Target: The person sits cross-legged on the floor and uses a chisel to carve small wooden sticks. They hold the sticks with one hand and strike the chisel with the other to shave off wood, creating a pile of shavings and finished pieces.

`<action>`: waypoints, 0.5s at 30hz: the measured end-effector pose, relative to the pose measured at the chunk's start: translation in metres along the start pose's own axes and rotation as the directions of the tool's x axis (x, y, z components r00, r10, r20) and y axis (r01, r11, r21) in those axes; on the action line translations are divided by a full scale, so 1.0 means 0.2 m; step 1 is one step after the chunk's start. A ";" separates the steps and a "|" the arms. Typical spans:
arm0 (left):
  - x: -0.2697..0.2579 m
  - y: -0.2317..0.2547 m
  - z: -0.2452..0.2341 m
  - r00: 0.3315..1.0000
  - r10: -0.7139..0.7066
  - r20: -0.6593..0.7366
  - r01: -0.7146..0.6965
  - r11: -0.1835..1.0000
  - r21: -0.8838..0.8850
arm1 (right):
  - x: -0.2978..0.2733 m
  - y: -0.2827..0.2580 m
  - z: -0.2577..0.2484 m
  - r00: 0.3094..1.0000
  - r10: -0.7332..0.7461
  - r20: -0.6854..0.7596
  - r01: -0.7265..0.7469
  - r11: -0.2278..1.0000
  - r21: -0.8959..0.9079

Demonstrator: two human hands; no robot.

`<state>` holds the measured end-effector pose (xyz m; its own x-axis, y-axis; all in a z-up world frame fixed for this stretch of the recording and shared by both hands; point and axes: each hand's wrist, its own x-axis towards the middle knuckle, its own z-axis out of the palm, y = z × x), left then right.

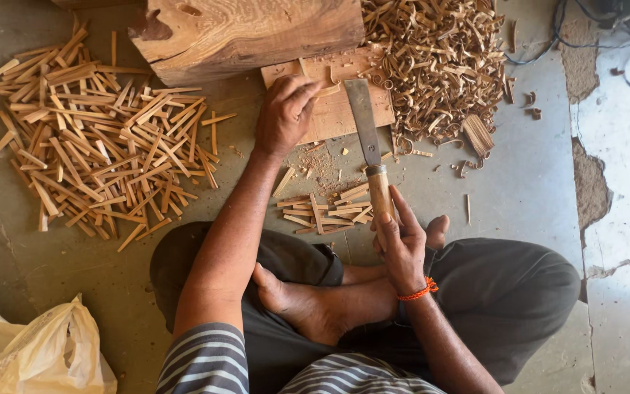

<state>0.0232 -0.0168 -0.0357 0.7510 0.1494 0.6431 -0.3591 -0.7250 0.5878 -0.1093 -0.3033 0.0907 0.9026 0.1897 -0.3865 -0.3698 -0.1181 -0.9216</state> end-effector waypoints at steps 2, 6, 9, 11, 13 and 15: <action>-0.02 0.01 0.00 0.999 -0.051 0.011 0.052 0.998 -0.035 | -0.01 0.01 0.00 1.000 -0.002 -0.008 0.002 0.999 -0.041; -0.03 -0.01 0.02 0.983 -0.178 0.039 0.180 0.983 -0.041 | 0.00 0.01 0.01 1.000 -0.011 0.013 0.012 0.997 -0.073; -0.03 -0.01 0.01 0.990 -0.139 -0.014 0.138 0.990 -0.041 | 0.00 -0.01 0.02 0.999 0.020 0.027 -0.018 0.997 -0.081; -0.03 -0.01 0.00 0.993 -0.114 -0.026 0.112 0.991 -0.076 | 0.00 -0.03 0.03 0.999 0.030 0.044 -0.027 0.996 -0.083; -0.03 -0.03 0.02 0.994 -0.104 -0.034 0.100 0.991 -0.086 | 0.01 -0.06 0.04 0.998 0.038 0.055 -0.033 0.996 -0.084; -0.04 -0.06 0.04 0.993 -0.115 -0.033 0.112 0.992 -0.063 | 0.01 -0.08 0.05 0.996 0.053 0.067 -0.047 0.995 -0.082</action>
<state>0.0263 -0.0150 -0.0514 0.7685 0.2537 0.5874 -0.3067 -0.6597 0.6861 -0.1028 -0.2916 0.1041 0.8649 0.2483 -0.4362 -0.3927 -0.2066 -0.8962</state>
